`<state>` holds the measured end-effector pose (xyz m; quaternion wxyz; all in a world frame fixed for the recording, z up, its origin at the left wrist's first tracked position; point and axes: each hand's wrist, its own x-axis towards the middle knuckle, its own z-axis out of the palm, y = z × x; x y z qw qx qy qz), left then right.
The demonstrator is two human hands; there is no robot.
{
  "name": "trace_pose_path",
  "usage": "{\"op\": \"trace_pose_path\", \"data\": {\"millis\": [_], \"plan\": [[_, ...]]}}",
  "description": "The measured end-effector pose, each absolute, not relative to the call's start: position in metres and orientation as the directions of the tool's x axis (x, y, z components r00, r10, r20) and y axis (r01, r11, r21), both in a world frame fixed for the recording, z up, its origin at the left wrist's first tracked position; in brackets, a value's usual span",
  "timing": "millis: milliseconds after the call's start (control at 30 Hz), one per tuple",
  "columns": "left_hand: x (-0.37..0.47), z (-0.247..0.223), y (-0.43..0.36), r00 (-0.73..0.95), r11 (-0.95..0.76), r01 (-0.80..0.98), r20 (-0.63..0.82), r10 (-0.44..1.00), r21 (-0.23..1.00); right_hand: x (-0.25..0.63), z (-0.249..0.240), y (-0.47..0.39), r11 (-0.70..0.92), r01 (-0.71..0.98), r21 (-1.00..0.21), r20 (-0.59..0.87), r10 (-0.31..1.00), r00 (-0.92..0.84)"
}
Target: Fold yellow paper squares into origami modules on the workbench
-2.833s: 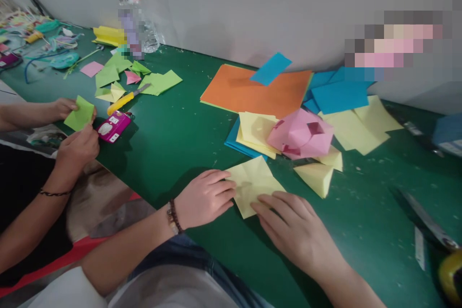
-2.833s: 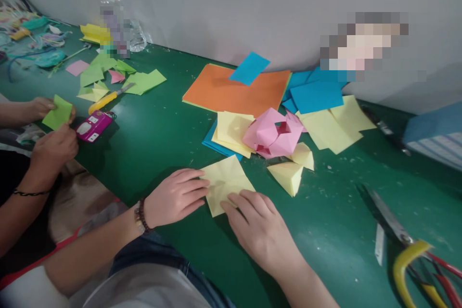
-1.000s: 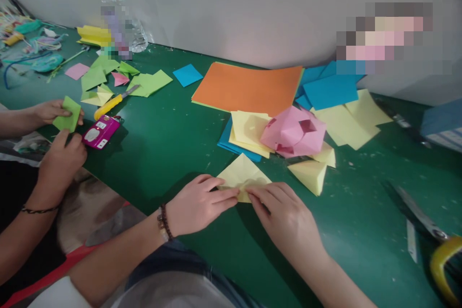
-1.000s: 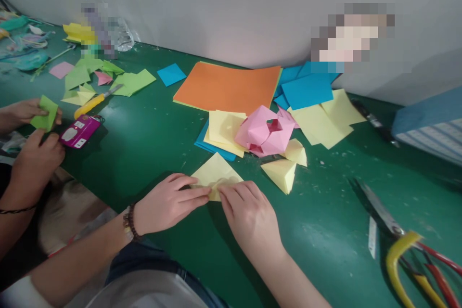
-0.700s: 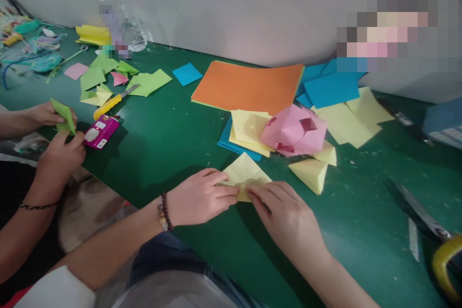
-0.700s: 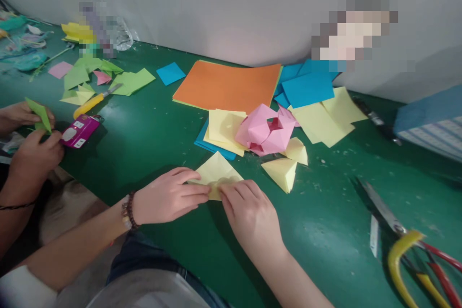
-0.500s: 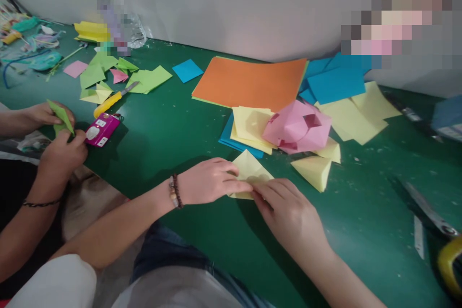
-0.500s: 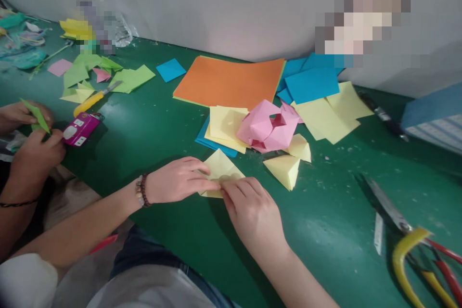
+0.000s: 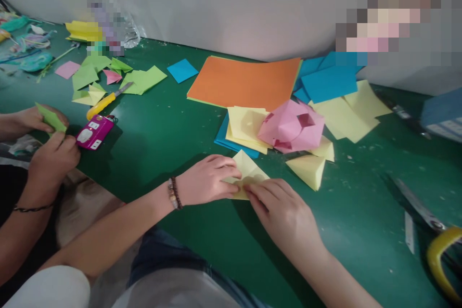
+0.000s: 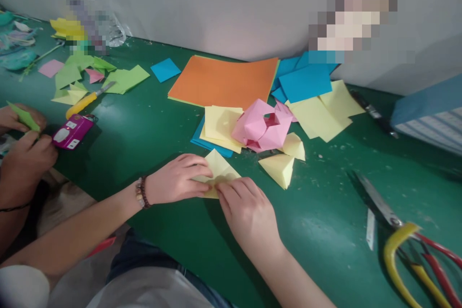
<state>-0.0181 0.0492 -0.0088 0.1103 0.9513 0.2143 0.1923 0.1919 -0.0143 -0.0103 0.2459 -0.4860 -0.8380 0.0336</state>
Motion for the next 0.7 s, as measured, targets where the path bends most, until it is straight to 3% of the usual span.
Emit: {"op": "trace_pose_path", "data": {"millis": [133,367,567,700], "plan": [[-0.02,-0.009,0.05,0.837,-0.866,0.381,0.277,0.471,0.323,0.191,-0.01,-0.015,0.525,0.814,-0.246,0.384,0.824,-0.416],[-0.024,-0.007,0.05,0.862,-0.852,0.406,0.171,0.477,0.329,0.182,-0.003,-0.021,0.51,0.86,0.025,0.422,0.774,-0.472],[-0.024,-0.008,0.052,0.856,-0.835,0.416,0.155,0.494,0.36,0.165,-0.008,-0.025,0.551,0.834,-0.013,0.434,0.755,-0.492],[-0.025,-0.008,0.053,0.862,-0.837,0.42,0.135,0.489,0.349,0.167,-0.004,-0.029,0.48,0.857,-0.186,0.392,0.836,-0.383]]}}
